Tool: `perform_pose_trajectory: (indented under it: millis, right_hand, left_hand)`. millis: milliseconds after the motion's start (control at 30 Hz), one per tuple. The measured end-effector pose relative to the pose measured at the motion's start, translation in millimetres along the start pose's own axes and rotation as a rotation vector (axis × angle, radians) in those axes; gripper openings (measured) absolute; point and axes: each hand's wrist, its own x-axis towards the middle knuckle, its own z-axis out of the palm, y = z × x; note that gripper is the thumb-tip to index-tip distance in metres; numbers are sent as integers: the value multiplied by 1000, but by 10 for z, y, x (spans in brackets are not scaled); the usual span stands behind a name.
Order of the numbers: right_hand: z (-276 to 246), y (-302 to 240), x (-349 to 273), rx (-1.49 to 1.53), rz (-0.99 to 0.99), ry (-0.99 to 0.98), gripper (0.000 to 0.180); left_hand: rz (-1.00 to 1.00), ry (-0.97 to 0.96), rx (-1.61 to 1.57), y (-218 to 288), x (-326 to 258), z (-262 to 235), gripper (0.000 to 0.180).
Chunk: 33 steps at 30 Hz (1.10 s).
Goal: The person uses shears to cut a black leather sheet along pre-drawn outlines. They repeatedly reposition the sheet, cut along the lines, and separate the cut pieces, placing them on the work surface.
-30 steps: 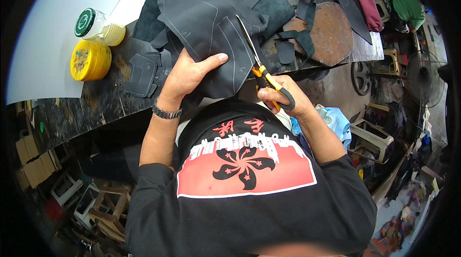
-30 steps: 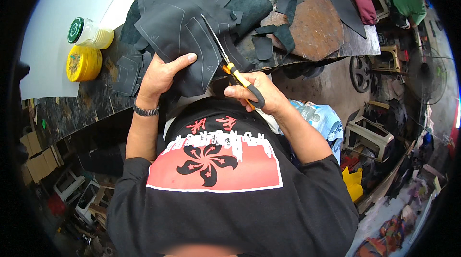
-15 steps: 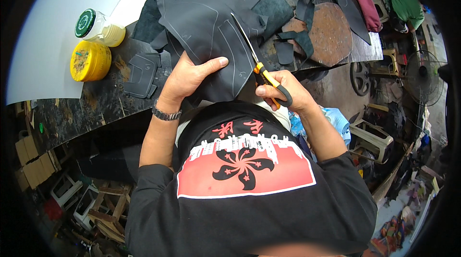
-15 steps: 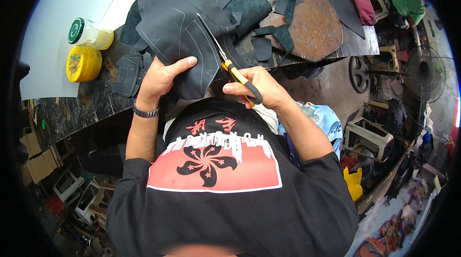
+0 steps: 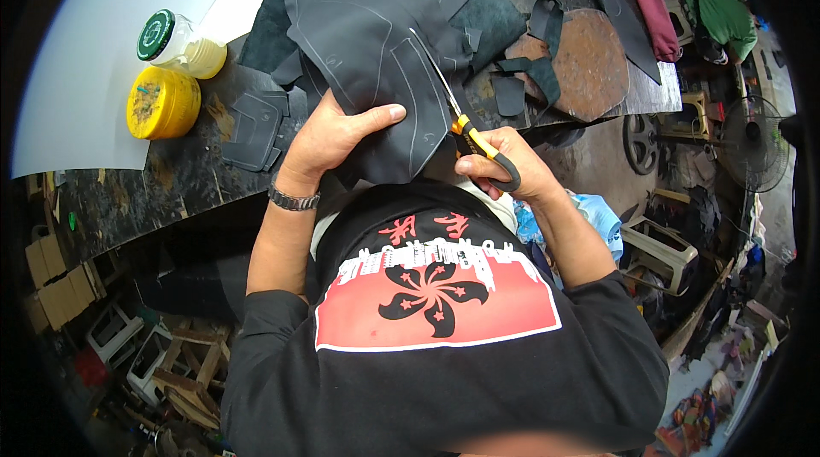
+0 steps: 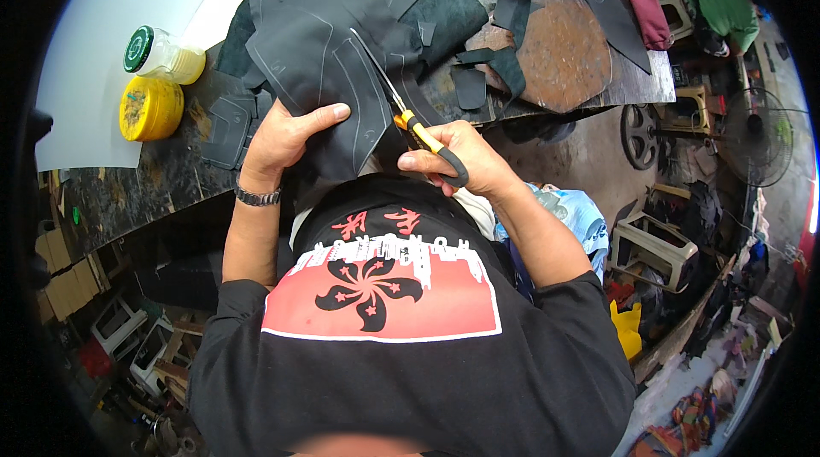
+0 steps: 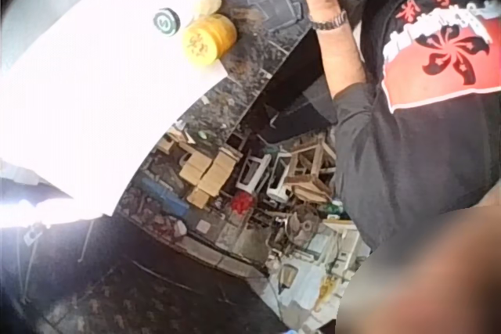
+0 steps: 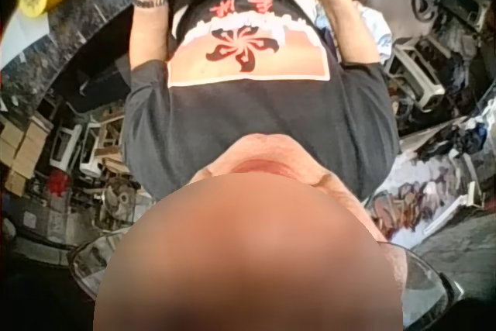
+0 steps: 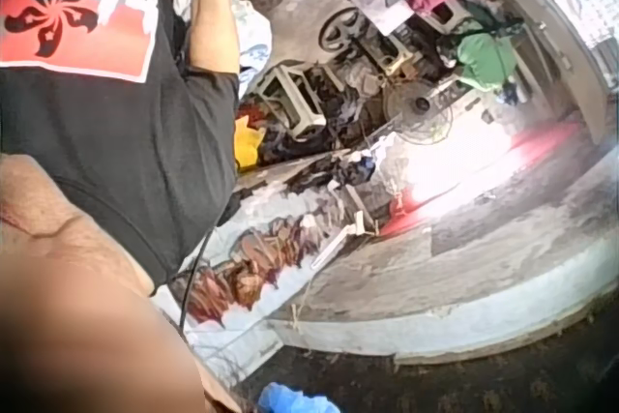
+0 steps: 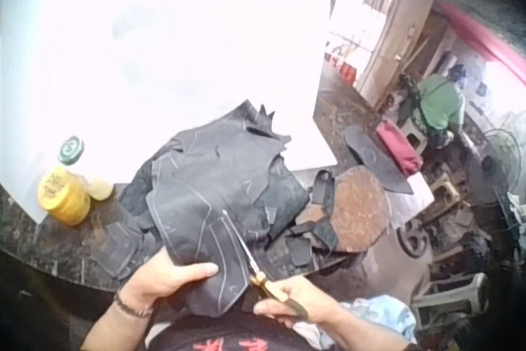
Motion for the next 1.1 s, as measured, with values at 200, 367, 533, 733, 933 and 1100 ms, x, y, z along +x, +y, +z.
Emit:
perform_pose_trajectory:
  millis: [200,367,533,733,933,1100]
  right_hand:
    - [-187,2,81,212,-90,-234,41]
    - [-182,-75,49,254,-103,-162,40]
    - [127,-89,-108,295,-213,64,24]
    - [511,25,76,268,-221,301,30]
    - [504,64,67,294,-198,231,30]
    - [374,67,-41,272,-176,139,29]
  left_hand:
    - [-64,-148,138,231,45,-140,50]
    - [-35,-210,179,371,137,-152,52]
    - [36,-182,-440,246,195,-216,51]
    - [-42,-322,-946,-116,156,318,52]
    - [91,24,-776,-57,167,516,37]
    - [24,336,-764,-4,311,495,23]
